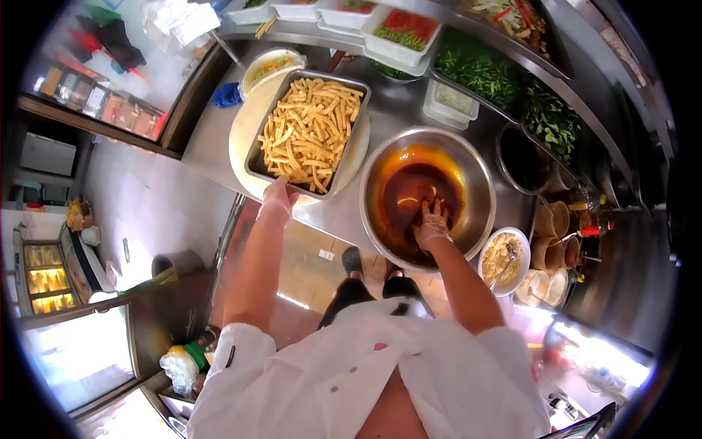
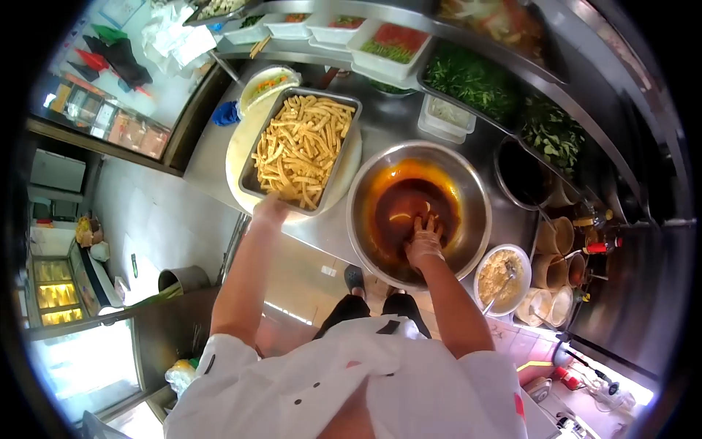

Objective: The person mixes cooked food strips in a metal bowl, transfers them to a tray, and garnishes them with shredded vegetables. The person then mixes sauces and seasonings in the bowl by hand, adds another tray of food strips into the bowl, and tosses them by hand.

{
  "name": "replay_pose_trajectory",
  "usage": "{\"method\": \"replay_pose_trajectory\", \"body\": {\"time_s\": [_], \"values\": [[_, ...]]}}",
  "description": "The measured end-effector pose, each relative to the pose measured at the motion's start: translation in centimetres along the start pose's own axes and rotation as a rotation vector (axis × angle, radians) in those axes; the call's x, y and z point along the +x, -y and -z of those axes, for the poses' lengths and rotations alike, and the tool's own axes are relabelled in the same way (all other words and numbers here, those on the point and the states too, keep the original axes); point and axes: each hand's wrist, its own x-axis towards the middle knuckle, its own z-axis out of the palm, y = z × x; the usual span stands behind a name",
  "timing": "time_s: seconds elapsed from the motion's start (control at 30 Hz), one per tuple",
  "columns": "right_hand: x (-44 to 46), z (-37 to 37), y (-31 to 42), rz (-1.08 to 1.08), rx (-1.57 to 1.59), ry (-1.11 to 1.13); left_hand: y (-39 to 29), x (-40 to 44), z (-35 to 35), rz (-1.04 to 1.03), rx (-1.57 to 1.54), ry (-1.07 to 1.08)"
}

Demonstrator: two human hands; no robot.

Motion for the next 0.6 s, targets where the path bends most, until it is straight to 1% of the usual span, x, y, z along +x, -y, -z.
{"method": "replay_pose_trajectory", "body": {"time_s": [0.03,0.07,0.1,0.17,0.23,0.3,0.37,0.4,0.43,0.47,0.5,0.57,0.6], "values": [[0.1,0.3,0.1,-0.019,0.029,-0.022,1.6,3.3,1.0,-0.122,0.062,0.059],[0.2,0.6,0.3,-0.038,0.062,-0.044,1.9,4.3,1.0,-0.165,0.027,0.074],[0.3,1.0,0.3,-0.056,0.082,-0.005,1.8,3.6,0.8,-0.184,-0.053,0.092],[0.0,1.5,-0.6,-0.098,0.130,0.089,1.1,1.9,0.7,-0.188,-0.117,0.141],[-0.1,2.0,-1.6,-0.072,0.093,0.116,0.2,-0.4,1.4,-0.141,-0.098,0.177],[0.6,2.0,-2.4,-0.030,0.056,0.142,-0.3,-2.6,3.9,-0.132,-0.073,0.194],[0.0,2.6,-1.8,-0.029,0.101,0.164,-0.8,-5.3,8.0,-0.125,-0.056,0.201],[-0.3,3.4,-2.3,-0.036,0.127,0.176,-1.4,-7.4,8.8,-0.116,-0.109,0.199],[-1.2,4.1,-1.5,-0.080,0.242,0.164,-2.0,-9.4,10.5,-0.107,-0.166,0.202],[-2.2,5.9,-1.2,-0.046,0.240,0.210,-2.2,-10.7,12.0,-0.094,-0.221,0.205],[-3.2,8.2,-1.1,-0.010,0.234,0.255,-3.2,-11.1,14.4,-0.102,-0.083,0.253],[0.1,4.4,-3.6,0.220,-0.042,0.195,-6.5,-17.3,13.0,-0.121,0.123,0.043],[2.0,2.9,-3.8,0.064,0.338,0.147,-7.3,-19.8,11.5,-0.135,0.190,0.028]]}}
